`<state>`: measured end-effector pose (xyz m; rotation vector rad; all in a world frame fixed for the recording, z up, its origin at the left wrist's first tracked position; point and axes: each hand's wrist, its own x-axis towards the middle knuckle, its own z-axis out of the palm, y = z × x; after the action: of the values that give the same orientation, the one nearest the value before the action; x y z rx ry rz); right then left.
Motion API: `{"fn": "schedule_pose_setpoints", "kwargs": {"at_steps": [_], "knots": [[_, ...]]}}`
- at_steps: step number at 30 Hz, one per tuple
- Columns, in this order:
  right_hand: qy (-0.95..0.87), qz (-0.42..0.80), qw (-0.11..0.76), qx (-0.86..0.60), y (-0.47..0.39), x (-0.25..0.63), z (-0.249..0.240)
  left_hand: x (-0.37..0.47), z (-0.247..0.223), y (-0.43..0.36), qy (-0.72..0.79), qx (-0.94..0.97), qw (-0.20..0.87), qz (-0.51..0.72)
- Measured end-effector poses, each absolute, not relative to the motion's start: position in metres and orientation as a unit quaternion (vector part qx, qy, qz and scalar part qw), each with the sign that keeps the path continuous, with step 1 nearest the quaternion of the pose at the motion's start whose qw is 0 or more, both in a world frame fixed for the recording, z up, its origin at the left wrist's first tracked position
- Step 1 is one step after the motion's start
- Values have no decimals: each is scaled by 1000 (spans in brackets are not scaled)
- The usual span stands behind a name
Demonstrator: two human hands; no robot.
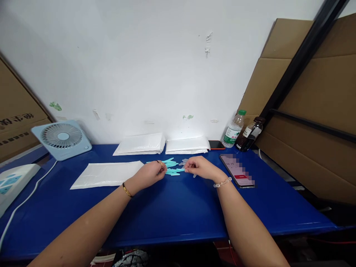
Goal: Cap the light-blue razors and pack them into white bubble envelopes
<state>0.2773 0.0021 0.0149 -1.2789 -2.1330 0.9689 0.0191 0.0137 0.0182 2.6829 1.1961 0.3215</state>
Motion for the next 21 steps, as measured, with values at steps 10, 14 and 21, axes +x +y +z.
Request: {"fn": "schedule_pose_setpoints", "kwargs": {"at_steps": [10, 14, 21], "knots": [[-732, 367, 323, -474, 9, 279, 10, 2, 27, 26, 420, 878, 156, 170], [-728, 378, 319, -475, 7, 275, 11, 3, 26, 26, 418, 881, 145, 168], [-730, 402, 304, -463, 3, 271, 11, 6, 29, 22, 402, 891, 143, 157]]}}
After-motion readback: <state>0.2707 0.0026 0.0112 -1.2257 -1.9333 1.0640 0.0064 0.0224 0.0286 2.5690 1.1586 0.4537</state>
